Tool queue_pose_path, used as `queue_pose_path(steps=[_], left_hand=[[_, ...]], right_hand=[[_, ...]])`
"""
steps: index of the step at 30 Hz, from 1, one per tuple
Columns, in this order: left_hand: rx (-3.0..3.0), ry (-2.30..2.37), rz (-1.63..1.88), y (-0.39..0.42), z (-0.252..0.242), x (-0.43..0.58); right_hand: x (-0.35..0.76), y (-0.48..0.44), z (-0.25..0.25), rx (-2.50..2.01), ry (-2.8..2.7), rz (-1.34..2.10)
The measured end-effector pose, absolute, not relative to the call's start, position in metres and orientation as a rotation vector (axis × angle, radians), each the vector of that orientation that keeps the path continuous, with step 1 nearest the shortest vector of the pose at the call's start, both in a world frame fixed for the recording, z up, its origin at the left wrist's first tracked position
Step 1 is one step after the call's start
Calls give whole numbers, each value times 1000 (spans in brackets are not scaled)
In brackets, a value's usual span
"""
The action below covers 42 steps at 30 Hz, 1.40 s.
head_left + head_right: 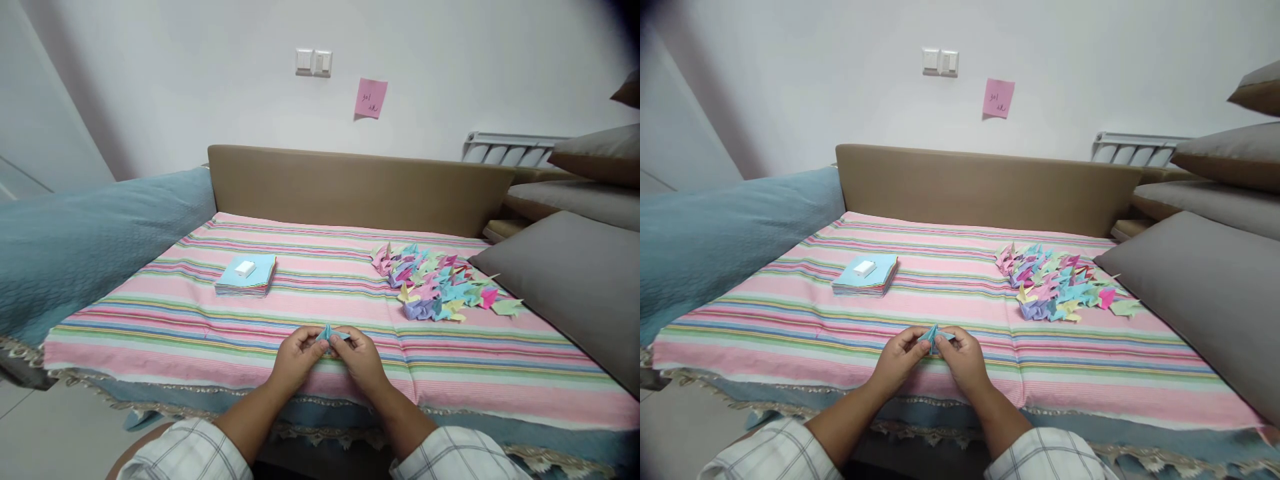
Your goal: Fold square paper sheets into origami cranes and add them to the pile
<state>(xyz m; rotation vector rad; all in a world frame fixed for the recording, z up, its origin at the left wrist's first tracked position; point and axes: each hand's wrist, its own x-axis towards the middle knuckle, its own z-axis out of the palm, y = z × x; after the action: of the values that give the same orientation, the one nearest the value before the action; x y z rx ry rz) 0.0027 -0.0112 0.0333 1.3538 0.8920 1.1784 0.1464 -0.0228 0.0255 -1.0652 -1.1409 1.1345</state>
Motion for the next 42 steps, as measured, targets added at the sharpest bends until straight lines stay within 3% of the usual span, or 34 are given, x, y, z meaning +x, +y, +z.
queue_pose_path(steps=[20,31,42], left_hand=[[1535,1026,1306,-13,29,6],[1201,842,1175,-14,29,10],[1327,984,1261,-16,30,13]], right_hand=[[139,-25,23,-1084,-1062,1129],[136,-19,3,-928,-984,1238],[128,-27,15,-1121,-1083,1062]])
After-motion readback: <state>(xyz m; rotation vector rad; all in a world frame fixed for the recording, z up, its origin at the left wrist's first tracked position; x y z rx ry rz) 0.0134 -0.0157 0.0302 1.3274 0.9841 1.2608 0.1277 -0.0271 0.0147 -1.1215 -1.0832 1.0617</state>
